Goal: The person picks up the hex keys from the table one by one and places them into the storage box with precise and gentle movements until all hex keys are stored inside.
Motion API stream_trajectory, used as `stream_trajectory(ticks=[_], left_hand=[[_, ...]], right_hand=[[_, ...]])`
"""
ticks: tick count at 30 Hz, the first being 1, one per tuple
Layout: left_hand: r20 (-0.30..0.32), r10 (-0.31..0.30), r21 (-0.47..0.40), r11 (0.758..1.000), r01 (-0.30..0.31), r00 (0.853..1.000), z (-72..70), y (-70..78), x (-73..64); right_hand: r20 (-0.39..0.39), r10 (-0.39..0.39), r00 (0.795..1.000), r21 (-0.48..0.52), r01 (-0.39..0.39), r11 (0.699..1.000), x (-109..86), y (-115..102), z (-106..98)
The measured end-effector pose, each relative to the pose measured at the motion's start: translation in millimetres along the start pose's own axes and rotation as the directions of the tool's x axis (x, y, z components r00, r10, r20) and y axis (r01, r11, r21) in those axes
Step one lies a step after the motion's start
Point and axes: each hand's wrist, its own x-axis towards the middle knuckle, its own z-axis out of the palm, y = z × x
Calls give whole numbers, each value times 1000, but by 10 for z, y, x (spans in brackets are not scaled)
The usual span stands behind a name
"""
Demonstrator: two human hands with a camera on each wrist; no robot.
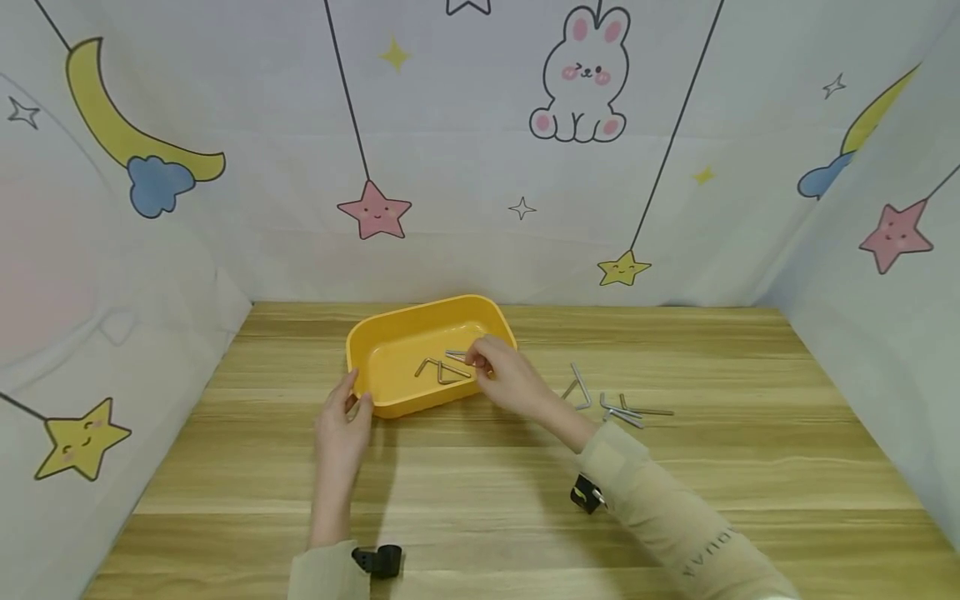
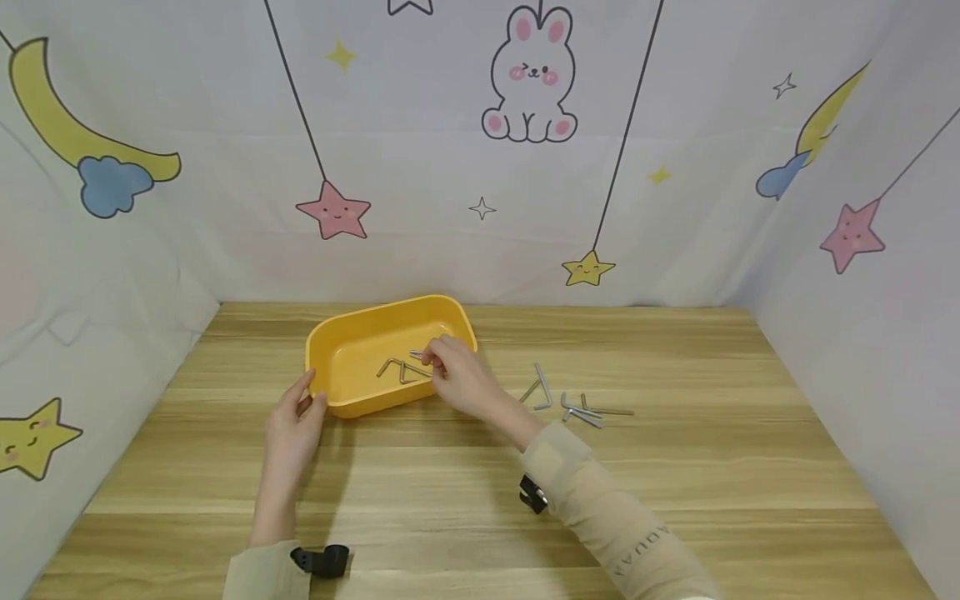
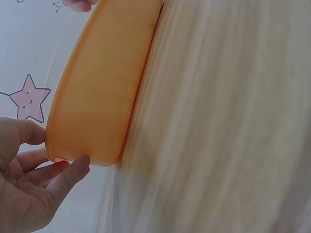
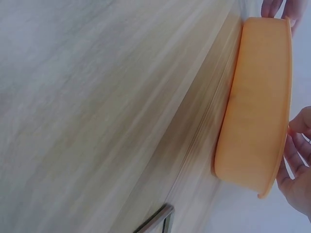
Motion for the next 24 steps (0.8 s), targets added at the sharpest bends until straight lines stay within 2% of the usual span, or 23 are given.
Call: stream_trajectory(ticks=[4,12,17,24], left_hand=[[-2,2,5,1000,-2,1000,4,-4,-2],[1,-3,5,1000,3,1000,9,-19,-10],[7,-5,-6,1000,5,1000,4,-22,-6],[0,8,0,1000,-8,1000,9,-30,6]], right_hand=[[-1,-8,1000,-37,8,999,-55,41,-43],[-5,-84,996,-121,83,989,-184,130,-129],[6,-96,995,-174,96,980,-253,170,-178],[17,-119,993,-173,120,978,-351,265,-233]])
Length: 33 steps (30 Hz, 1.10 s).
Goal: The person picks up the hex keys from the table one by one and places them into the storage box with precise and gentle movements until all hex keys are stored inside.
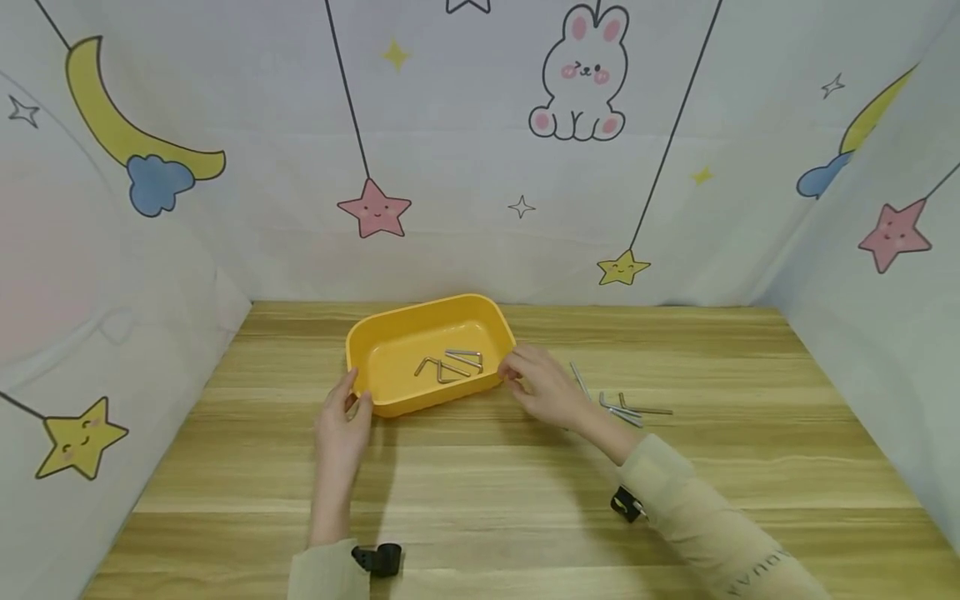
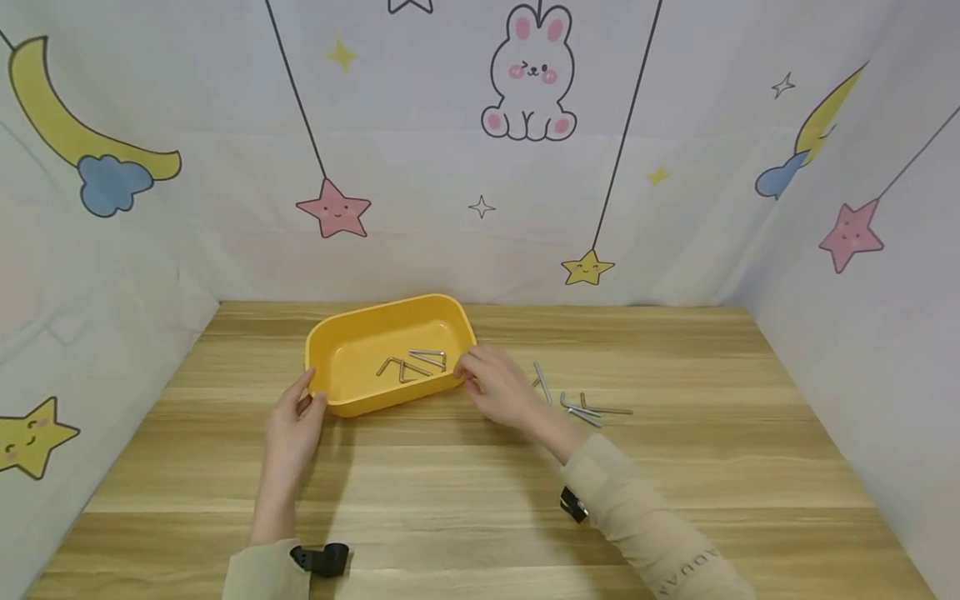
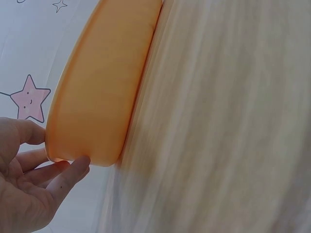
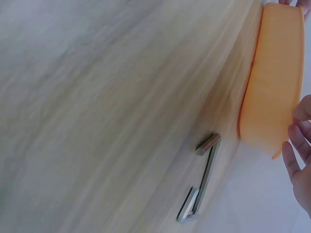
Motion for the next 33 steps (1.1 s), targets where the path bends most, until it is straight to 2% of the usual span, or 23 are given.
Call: stream_trajectory(ticks=[13,22,28,33], left_hand=[[-7,5,-9,1000,-5,1000,10,0,2],[-3,-3,-4,1000,3,1000,3,14,-7],[-6,-4,-3,1000,4,1000,1,19,-9],[-4,0,-3,1000,0,1000,1,18,-9]], right_hand=[[109,48,993,-41,-44,998,-236,204,-82],[123,2,992,-78,8,997,-376,349,-110],[164,38,986,-74,-26,997,-446,395,-113],[157,19,987,-78,-7,997,-478,420,-114]])
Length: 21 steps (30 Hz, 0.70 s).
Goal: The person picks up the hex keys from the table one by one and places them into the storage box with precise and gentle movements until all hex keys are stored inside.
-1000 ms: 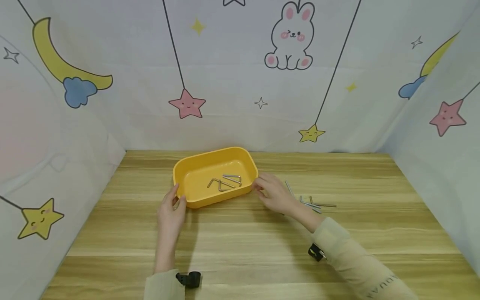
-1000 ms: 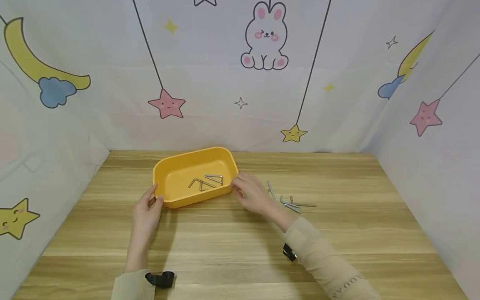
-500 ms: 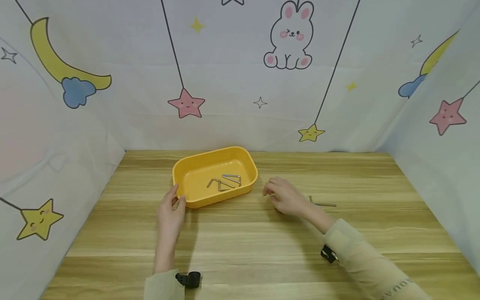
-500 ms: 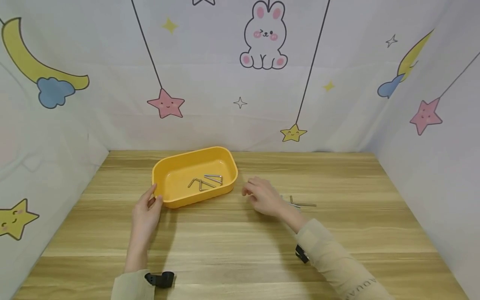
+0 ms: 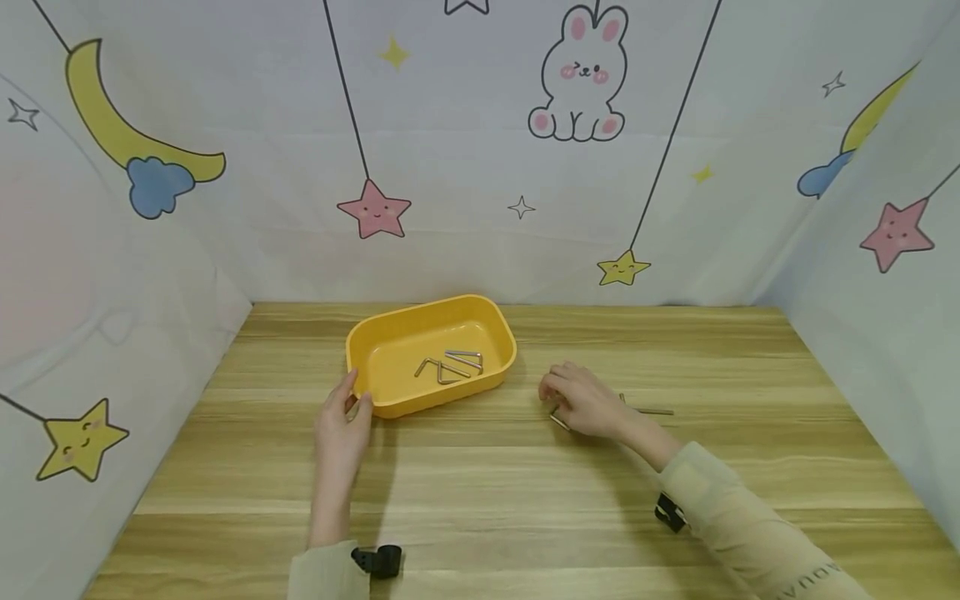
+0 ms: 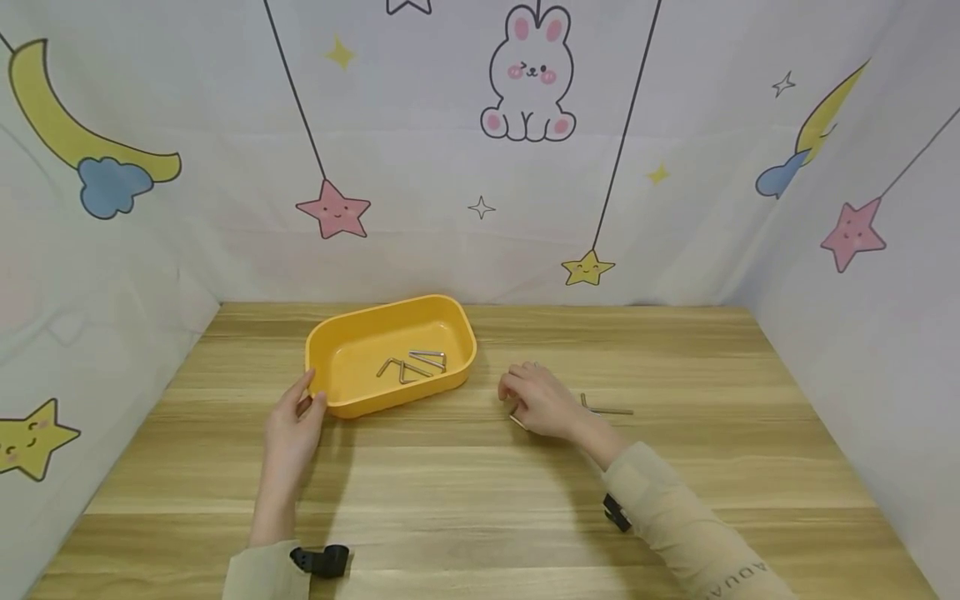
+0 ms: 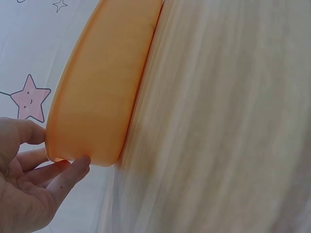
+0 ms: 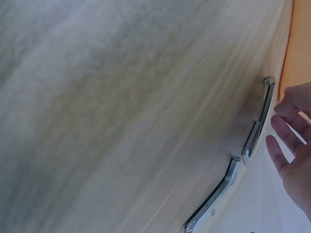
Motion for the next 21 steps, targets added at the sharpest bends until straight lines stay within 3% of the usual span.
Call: stream_trajectory(ticks=[8,15,21], left_hand=[[-3,1,6,1000,-1,1000,3,-11,2],[-3,11,8,1000,-11,1000,3,-16,0],[1,8,4,1000,-8,1000,5,-20,3]], right_hand=[[26,13,1000,-10,-12,1000,-39,55,30],[18,-27,999,-32,28,999,-30,53,51],[60,-5,998,-58,8,998,-7,35,38]])
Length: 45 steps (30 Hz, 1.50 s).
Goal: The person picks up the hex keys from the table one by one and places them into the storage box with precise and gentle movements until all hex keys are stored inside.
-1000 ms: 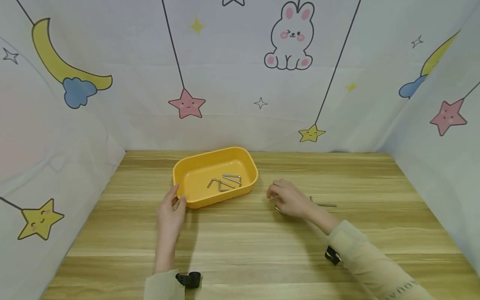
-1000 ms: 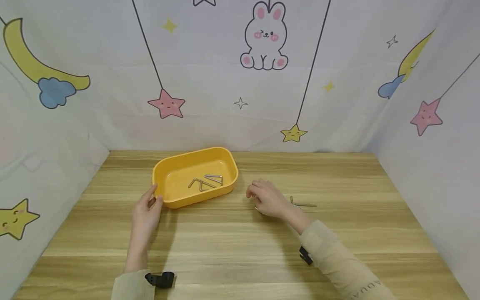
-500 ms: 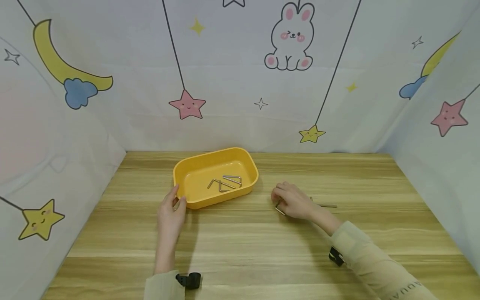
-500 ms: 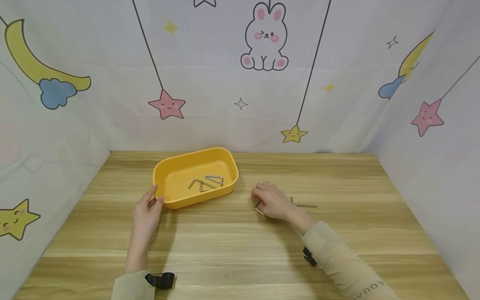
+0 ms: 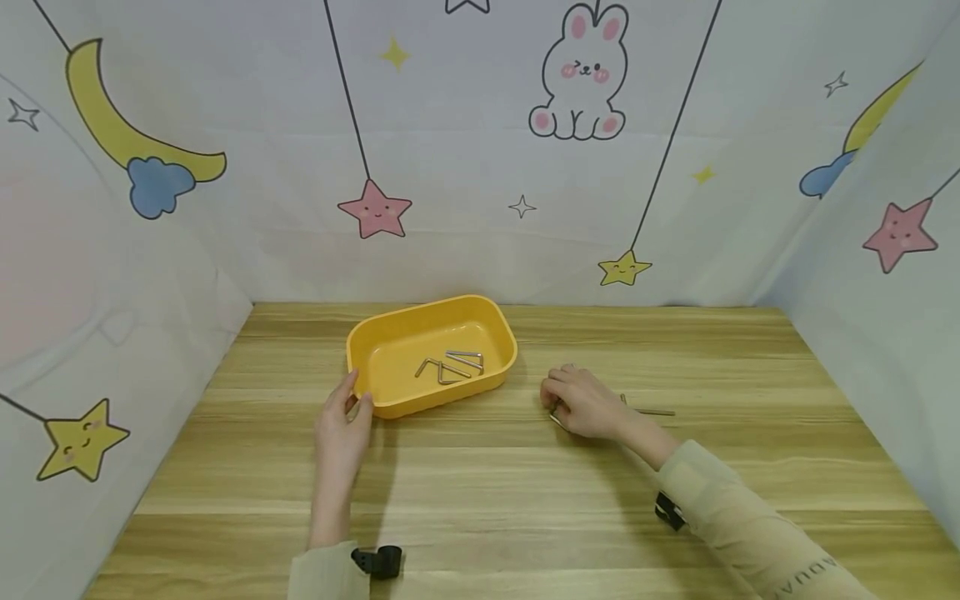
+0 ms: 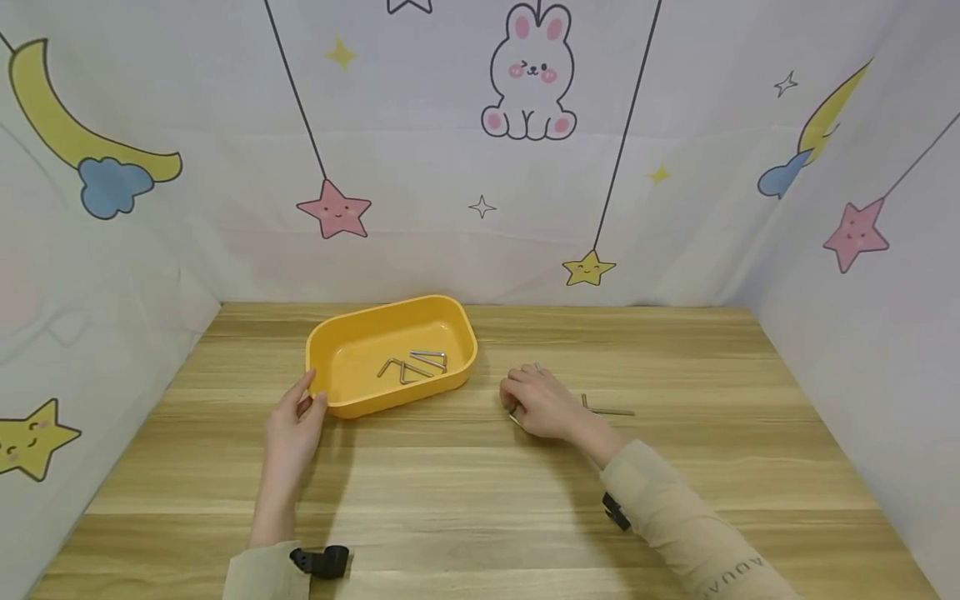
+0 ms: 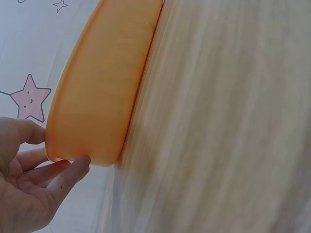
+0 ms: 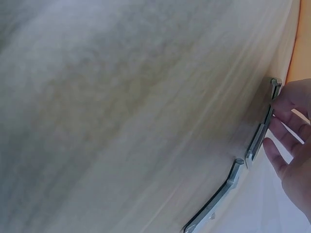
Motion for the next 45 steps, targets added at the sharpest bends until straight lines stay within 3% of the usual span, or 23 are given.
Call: stream_trajectory(ticks=[5,19,45], left_hand=[[1,-7,-1,1000,7,1000,1,3,6],[-4,-4,-8,1000,4,1000,11,-22,10],[-4,-10,-11,1000,10,1000,9,-7,5]], right_hand=[[47,9,999,-59,-7,998,27,-23,-16],[53,-104,993,-248,114,962,88,-61,-6],[27,-85,996,-198,88,976,89,-28,31]])
